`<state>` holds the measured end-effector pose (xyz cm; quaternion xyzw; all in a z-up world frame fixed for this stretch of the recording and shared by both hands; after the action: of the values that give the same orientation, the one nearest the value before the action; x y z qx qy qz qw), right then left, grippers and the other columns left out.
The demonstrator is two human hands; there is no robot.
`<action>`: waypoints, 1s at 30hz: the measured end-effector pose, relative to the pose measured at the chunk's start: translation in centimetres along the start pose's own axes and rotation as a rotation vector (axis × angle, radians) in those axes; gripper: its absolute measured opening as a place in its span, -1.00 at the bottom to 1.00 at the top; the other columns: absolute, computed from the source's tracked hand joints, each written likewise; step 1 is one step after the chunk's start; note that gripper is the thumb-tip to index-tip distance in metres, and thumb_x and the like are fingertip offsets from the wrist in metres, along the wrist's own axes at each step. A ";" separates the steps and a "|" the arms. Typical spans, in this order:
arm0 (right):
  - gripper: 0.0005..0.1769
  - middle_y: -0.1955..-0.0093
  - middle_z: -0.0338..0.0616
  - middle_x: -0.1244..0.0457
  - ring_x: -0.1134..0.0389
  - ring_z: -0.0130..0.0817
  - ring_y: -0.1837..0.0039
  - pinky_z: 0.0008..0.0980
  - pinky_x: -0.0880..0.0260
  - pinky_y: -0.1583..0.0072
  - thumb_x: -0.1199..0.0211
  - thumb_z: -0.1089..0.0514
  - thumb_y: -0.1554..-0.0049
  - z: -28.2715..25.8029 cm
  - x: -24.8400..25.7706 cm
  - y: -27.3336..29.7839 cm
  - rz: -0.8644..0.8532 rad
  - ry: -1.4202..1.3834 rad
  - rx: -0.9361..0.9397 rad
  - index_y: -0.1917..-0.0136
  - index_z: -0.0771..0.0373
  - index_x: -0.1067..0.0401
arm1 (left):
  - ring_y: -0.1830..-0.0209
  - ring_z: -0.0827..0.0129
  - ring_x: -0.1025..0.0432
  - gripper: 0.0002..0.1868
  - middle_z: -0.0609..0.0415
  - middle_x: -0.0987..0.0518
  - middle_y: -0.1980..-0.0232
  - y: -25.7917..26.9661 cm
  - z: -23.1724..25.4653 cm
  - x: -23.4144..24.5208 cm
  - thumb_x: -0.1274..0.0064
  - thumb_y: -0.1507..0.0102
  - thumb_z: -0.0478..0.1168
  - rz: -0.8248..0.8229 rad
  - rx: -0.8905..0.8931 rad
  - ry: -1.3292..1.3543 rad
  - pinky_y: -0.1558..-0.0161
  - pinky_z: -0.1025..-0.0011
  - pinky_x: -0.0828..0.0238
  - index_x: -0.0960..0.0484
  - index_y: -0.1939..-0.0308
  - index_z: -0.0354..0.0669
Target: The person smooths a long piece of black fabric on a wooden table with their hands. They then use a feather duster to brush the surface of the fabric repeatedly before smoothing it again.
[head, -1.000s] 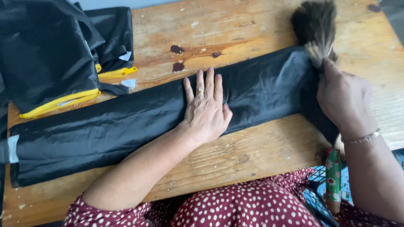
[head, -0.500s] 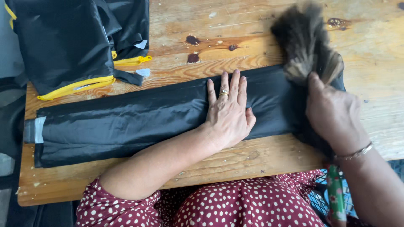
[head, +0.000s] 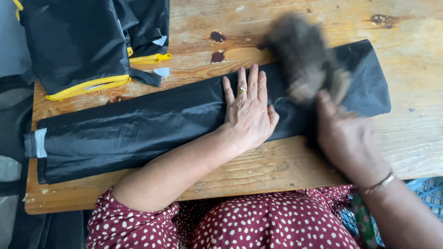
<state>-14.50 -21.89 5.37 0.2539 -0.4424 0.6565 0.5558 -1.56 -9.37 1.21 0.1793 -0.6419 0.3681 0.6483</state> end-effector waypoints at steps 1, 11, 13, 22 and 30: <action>-0.47 0.27 -0.28 -0.29 -0.30 -0.35 0.41 -0.32 -0.17 0.38 -0.08 0.14 -0.26 1.3 -1.7 0.2 0.003 0.002 0.003 -0.49 0.08 -0.41 | -0.65 -0.18 0.07 -0.09 -0.21 -0.04 -0.65 0.0 0.1 0.0 0.16 -0.19 0.13 0.003 0.003 0.001 -0.53 -0.39 0.30 -0.19 -0.54 -0.31; -0.40 0.21 -0.28 -0.33 -0.33 -0.29 0.46 -0.25 -0.22 0.41 -0.04 0.19 -0.20 -1.3 0.3 -0.3 -0.075 -0.023 0.003 -0.50 0.19 -0.38 | -0.65 -0.20 0.10 -0.09 -0.23 0.01 -0.66 0.0 0.4 0.1 0.18 -0.21 0.15 -0.016 0.002 -0.017 -0.52 -0.41 0.28 -0.17 -0.55 -0.31; -0.28 0.04 -0.21 -0.42 -0.38 -0.16 0.46 -0.15 -0.32 0.43 -0.04 0.24 -0.09 -1.8 0.2 -0.6 -0.146 -0.203 0.002 -0.54 0.30 -0.32 | -0.65 -0.20 0.11 -0.08 -0.22 0.01 -0.66 -0.1 0.4 0.0 0.16 -0.20 0.15 -0.025 0.000 -0.017 -0.52 -0.41 0.30 -0.17 -0.54 -0.32; -0.71 0.39 -0.06 -0.35 -0.45 0.07 0.33 -0.01 -0.37 0.33 -0.03 0.11 -0.31 5.5 -4.9 -0.8 -0.205 -0.052 -0.228 -0.25 0.02 -0.45 | -0.65 -0.19 0.09 -0.10 -0.23 0.03 -0.66 0.0 0.4 0.2 0.21 -0.25 0.15 -0.019 -0.036 -0.034 -0.51 -0.41 0.28 -0.12 -0.57 -0.31; -0.36 0.33 -0.22 -0.36 -0.35 -0.22 0.51 -0.18 -0.24 0.47 -0.03 0.25 -0.14 -2.2 0.3 -1.3 -0.145 -0.250 0.026 -0.50 0.24 -0.38 | -0.65 -0.17 0.09 -0.08 -0.25 -0.02 -0.65 0.1 0.3 0.2 0.12 -0.20 0.14 0.004 -0.027 -0.018 -0.51 -0.41 0.27 -0.19 -0.53 -0.34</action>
<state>-13.03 -19.88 4.94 0.3721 -0.4800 0.5836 0.5391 -1.87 -9.49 1.37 0.1727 -0.6528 0.3592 0.6442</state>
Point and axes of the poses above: each hand's wrist, its own y-axis away from the middle knuckle, its own x-axis out of the back of the hand, z = x × y, the point moved 7 cm from there along -y, towards the middle knuckle
